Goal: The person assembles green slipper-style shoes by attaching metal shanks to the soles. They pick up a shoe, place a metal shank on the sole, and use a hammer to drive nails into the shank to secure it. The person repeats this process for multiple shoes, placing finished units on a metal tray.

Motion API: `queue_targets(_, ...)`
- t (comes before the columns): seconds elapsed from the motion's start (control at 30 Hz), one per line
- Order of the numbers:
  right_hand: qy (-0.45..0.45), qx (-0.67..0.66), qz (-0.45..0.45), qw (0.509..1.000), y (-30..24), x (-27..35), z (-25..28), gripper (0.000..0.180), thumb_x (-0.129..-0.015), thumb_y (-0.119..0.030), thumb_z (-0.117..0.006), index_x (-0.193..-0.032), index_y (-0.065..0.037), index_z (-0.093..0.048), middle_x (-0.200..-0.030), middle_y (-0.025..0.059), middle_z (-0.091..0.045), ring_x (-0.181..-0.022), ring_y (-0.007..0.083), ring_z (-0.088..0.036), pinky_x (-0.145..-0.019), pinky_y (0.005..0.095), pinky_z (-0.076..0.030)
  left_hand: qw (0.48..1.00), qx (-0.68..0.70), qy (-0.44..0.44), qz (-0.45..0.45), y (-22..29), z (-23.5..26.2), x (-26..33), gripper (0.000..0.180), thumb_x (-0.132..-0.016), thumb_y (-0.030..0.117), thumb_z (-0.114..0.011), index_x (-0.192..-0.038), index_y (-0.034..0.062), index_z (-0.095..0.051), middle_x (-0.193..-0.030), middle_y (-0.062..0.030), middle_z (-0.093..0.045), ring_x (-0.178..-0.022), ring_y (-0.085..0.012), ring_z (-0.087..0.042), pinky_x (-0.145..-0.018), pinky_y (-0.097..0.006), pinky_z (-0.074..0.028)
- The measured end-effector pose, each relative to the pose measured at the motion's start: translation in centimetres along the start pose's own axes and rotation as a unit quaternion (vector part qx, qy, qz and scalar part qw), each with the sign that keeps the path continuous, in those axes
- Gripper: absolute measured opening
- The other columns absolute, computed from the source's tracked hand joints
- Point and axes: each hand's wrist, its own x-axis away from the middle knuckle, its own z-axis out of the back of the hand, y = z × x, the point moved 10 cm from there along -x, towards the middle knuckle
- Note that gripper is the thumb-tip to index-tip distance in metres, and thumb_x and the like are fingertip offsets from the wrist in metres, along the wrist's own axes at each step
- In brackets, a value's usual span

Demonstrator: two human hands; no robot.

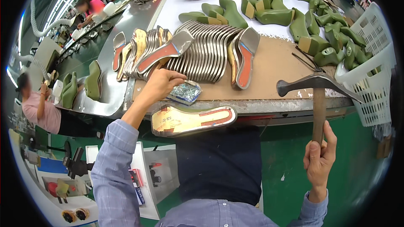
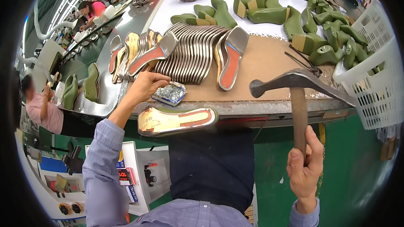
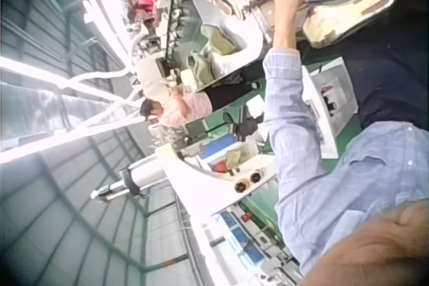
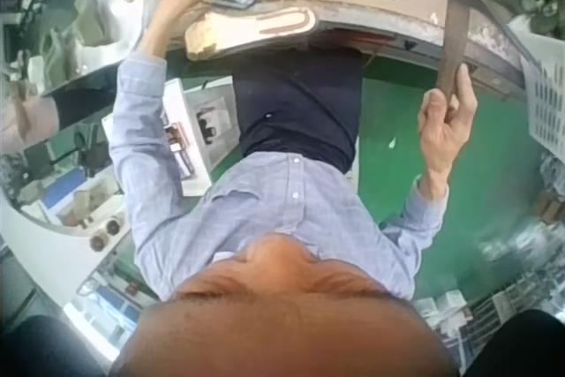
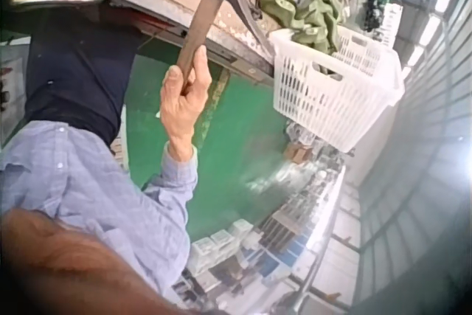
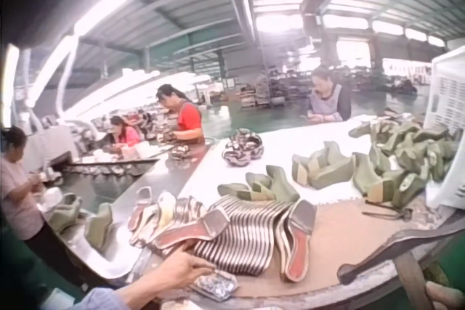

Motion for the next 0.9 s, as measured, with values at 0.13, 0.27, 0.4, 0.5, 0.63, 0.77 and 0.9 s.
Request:
queue_targets(0.13, -0.023, 0.006, 0.008, 1.000, 0.3, 0.5, -0.5, 0.051, -0.104, -0.018, -0.057, -0.150, -0.002, -0.039, -0.063, -0.0026, -0.050, -0.049, 0.0034, -0.043, -0.043, 0.0209, -0.029, 0.982, 0.189, -0.008, 0.005, 3.9, 0.3, 2.4, 0.026, -0.097, 0.006, -0.064, -0.120, -0.0027, -0.070, -0.089, -0.0067, -0.073, -0.083, -0.0132, -0.069, -0.077, -0.027, -0.055)
queue_targets(0.27, -0.021, 0.018, -0.002, 1.000, 1.0, 1.0, -0.4, 0.051, -0.104, -0.019, -0.057, -0.149, -0.002, -0.040, -0.063, -0.0023, -0.051, -0.050, 0.0036, -0.044, -0.044, 0.0214, -0.030, 0.983, 0.174, -0.048, -0.028, 9.7, -2.0, 5.6, 0.025, -0.094, 0.003, -0.067, -0.118, -0.0035, -0.070, -0.095, -0.0077, -0.073, -0.088, -0.0136, -0.070, -0.081, -0.026, -0.056)
queue_targets(0.4, -0.039, -0.004, -0.008, 0.999, 1.4, 1.3, -1.2, 0.051, -0.103, -0.017, -0.058, -0.149, -0.002, -0.040, -0.063, -0.0023, -0.051, -0.050, 0.0035, -0.044, -0.044, 0.0217, -0.030, 0.985, 0.170, -0.021, -0.016, 10.4, -4.2, 6.2, 0.018, -0.092, 0.007, -0.070, -0.107, -0.0023, -0.071, -0.101, -0.0101, -0.075, -0.093, -0.0156, -0.071, -0.086, -0.029, -0.055)
queue_targets(0.5, -0.053, -0.003, -0.006, 0.999, 1.5, 1.4, -1.7, 0.051, -0.103, -0.016, -0.058, -0.149, -0.002, -0.040, -0.063, -0.0022, -0.051, -0.049, 0.0035, -0.044, -0.044, 0.0217, -0.031, 0.989, 0.145, -0.034, -0.014, 10.2, -5.4, 5.8, 0.016, -0.090, 0.015, -0.073, -0.100, 0.0026, -0.074, -0.100, -0.0090, -0.076, -0.094, -0.0190, -0.072, -0.087, -0.033, -0.054)
queue_targets(0.63, -0.057, -0.017, -0.011, 0.998, 1.8, 1.6, -2.3, 0.051, -0.103, -0.015, -0.058, -0.149, -0.002, -0.040, -0.063, -0.0022, -0.051, -0.050, 0.0035, -0.044, -0.044, 0.0216, -0.031, 0.997, 0.031, -0.062, 0.024, 10.1, -6.2, 5.6, 0.020, -0.089, 0.029, -0.073, -0.096, 0.0105, -0.078, -0.095, -0.0061, -0.076, -0.091, -0.0230, -0.072, -0.085, -0.035, -0.052)
queue_targets(0.77, -0.065, -0.007, -0.013, 0.998, 2.1, 1.7, -2.7, 0.051, -0.102, -0.014, -0.059, -0.148, -0.001, -0.041, -0.066, -0.0017, -0.053, -0.052, 0.0034, -0.045, -0.046, 0.0216, -0.032, 0.995, 0.026, -0.069, 0.069, 9.4, -6.5, 5.4, 0.023, -0.089, 0.034, -0.072, -0.097, 0.0134, -0.079, -0.091, -0.0057, -0.077, -0.086, -0.0228, -0.072, -0.082, -0.035, -0.053)
queue_targets(0.9, -0.080, 0.014, -0.008, 0.997, 2.1, 1.8, -3.2, 0.050, -0.101, -0.013, -0.061, -0.147, -0.001, -0.043, -0.071, -0.0003, -0.056, -0.056, 0.0039, -0.046, -0.049, 0.0215, -0.034, 0.995, 0.026, -0.067, 0.075, 9.6, -6.3, 5.5, 0.024, -0.088, 0.035, -0.073, -0.097, 0.0136, -0.079, -0.089, -0.0063, -0.077, -0.085, -0.0234, -0.072, -0.082, -0.035, -0.053)
